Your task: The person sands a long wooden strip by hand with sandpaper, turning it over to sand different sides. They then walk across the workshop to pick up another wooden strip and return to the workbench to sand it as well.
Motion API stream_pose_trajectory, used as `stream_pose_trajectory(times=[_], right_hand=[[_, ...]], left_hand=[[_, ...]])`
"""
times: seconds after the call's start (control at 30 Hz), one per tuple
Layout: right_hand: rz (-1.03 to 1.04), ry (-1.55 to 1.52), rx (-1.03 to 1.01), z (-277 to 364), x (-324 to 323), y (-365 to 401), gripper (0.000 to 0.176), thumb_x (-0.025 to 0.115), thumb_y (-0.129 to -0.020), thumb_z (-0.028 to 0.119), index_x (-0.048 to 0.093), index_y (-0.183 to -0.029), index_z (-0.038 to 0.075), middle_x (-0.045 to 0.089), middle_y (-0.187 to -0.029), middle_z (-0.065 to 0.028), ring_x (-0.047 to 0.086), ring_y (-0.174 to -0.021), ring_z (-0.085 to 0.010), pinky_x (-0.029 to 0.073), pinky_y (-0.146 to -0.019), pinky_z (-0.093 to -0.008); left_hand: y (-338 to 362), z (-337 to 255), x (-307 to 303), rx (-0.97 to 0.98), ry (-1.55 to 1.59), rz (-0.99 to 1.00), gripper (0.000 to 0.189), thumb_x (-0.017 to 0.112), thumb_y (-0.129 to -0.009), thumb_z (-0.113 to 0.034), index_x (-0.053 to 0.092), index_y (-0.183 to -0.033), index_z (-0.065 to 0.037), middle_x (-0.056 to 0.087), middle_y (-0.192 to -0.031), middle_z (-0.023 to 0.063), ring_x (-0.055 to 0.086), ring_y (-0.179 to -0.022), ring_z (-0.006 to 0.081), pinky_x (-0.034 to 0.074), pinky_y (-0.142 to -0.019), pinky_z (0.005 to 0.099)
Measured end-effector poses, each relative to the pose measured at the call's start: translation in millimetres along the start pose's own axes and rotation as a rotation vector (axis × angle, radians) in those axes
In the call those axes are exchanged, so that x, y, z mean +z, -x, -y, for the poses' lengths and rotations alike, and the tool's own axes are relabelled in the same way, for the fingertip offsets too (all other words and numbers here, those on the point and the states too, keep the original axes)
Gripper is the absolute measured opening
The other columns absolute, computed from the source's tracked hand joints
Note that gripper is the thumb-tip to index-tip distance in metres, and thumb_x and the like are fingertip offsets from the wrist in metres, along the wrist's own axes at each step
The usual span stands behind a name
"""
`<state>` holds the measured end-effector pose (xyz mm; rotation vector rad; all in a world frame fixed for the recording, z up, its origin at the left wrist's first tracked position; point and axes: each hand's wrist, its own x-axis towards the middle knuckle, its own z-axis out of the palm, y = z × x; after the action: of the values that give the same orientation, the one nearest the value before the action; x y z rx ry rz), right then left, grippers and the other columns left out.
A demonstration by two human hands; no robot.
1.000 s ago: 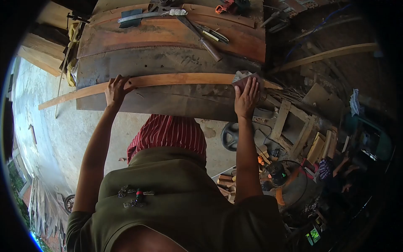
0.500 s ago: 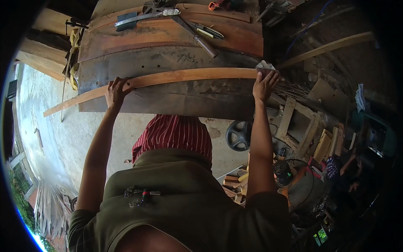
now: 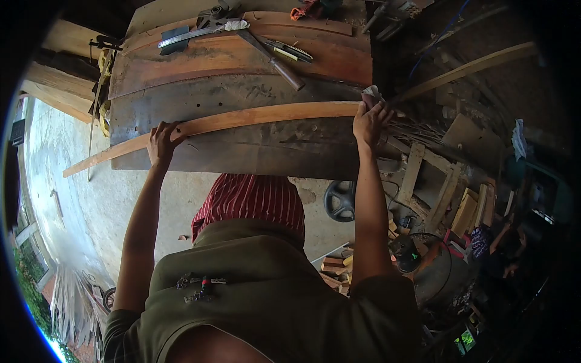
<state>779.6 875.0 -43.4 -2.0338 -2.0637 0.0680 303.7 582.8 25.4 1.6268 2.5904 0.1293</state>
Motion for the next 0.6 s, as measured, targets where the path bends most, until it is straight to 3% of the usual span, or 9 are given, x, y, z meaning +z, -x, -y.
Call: stream_pose_trajectory(times=[0.13, 0.2, 0.23, 0.3, 0.33, 0.37, 0.47, 0.57, 0.6], right_hand=[[-0.007, -0.022, -0.185, -53, -9, -2, 0.065, 0.040, -0.099, 0.047, 0.034, -0.142, -0.002, 0.037, -0.145, -0.0247, 0.028, -0.137, -0.0494, 0.022, -0.116, -0.0556], [0.055, 0.059, -0.095, -107, 27, -36, 0.059, 0.037, -0.100, 0.047, 0.052, -0.130, -0.002, 0.044, -0.139, -0.0275, 0.032, -0.136, -0.0439, 0.026, -0.114, -0.0534], [0.054, 0.057, -0.090, -88, 10, -36, 0.059, 0.037, -0.100, 0.047, 0.052, -0.130, -0.002, 0.044, -0.139, -0.0275, 0.032, -0.136, -0.0439, 0.026, -0.114, -0.0534], [0.059, 0.010, 0.228, -46, -22, -37, 0.058, 0.035, -0.100, 0.046, 0.059, -0.122, -0.002, 0.053, -0.128, -0.0269, 0.044, -0.126, -0.0436, 0.030, -0.110, -0.0522], [-0.113, 0.037, 0.219, -37, -16, -31, 0.053, 0.038, -0.099, 0.043, 0.065, -0.111, 0.000, 0.061, -0.118, -0.0237, 0.053, -0.113, -0.0439, 0.032, -0.106, -0.0539], [-0.114, 0.040, 0.220, -32, -14, -24, 0.053, 0.038, -0.099, 0.043, 0.065, -0.111, 0.000, 0.061, -0.118, -0.0237, 0.053, -0.113, -0.0439, 0.032, -0.106, -0.0539], [-0.163, 0.146, -0.046, -28, -17, -4, 0.047, 0.041, -0.099, 0.041, 0.068, -0.101, 0.003, 0.068, -0.103, -0.0181, 0.060, -0.101, -0.0425, 0.031, -0.104, -0.0577], [-0.114, 0.023, -0.047, -89, -12, -1, 0.047, 0.041, -0.099, 0.041, 0.068, -0.104, 0.004, 0.067, -0.107, -0.0200, 0.060, -0.102, -0.0409, 0.028, -0.106, -0.0585], [-0.060, 0.009, 0.089, -94, -17, -9, 0.049, 0.040, -0.100, 0.042, 0.068, -0.109, 0.004, 0.066, -0.111, -0.0222, 0.059, -0.106, -0.0414, 0.033, -0.105, -0.0545]], left_hand=[[-6, 6, 3, 0.026, -0.002, 0.035, 0.043, 0.080, -0.072, -0.032, 0.068, -0.111, -0.019, 0.063, -0.102, 0.0028, 0.061, -0.096, 0.0271, 0.054, -0.076, 0.0402], [-9, 4, 2, 0.035, -0.002, 0.036, 0.043, 0.081, -0.071, -0.032, 0.069, -0.111, -0.018, 0.063, -0.101, 0.0034, 0.062, -0.095, 0.0272, 0.054, -0.076, 0.0399], [-9, 4, 2, 0.042, -0.001, 0.039, 0.044, 0.081, -0.070, -0.031, 0.069, -0.110, -0.018, 0.063, -0.100, 0.0039, 0.062, -0.094, 0.0273, 0.054, -0.075, 0.0397], [-11, 7, 1, 0.067, 0.014, 0.028, 0.043, 0.082, -0.070, -0.030, 0.069, -0.109, -0.017, 0.063, -0.099, 0.0042, 0.063, -0.092, 0.0273, 0.054, -0.075, 0.0394], [-11, 7, 2, 0.080, 0.033, 0.020, 0.043, 0.082, -0.070, -0.030, 0.070, -0.108, -0.016, 0.063, -0.097, 0.0044, 0.064, -0.090, 0.0272, 0.055, -0.074, 0.0391], [-12, 9, 2, 0.081, 0.035, 0.022, 0.043, 0.082, -0.070, -0.030, 0.070, -0.108, -0.016, 0.063, -0.097, 0.0044, 0.064, -0.090, 0.0272, 0.055, -0.074, 0.0391], [-13, 11, 6, 0.104, 0.046, 0.036, 0.042, 0.082, -0.069, -0.030, 0.070, -0.107, -0.015, 0.064, -0.098, 0.0045, 0.065, -0.087, 0.0270, 0.055, -0.073, 0.0392], [-17, 9, 4, 0.120, 0.075, -0.011, 0.043, 0.082, -0.069, -0.030, 0.070, -0.107, -0.015, 0.064, -0.100, 0.0048, 0.067, -0.086, 0.0271, 0.055, -0.072, 0.0393], [-19, 5, 0, 0.110, 0.060, 0.032, 0.043, 0.082, -0.069, -0.030, 0.069, -0.107, -0.015, 0.065, -0.100, 0.0051, 0.067, -0.086, 0.0269, 0.055, -0.072, 0.0394]])
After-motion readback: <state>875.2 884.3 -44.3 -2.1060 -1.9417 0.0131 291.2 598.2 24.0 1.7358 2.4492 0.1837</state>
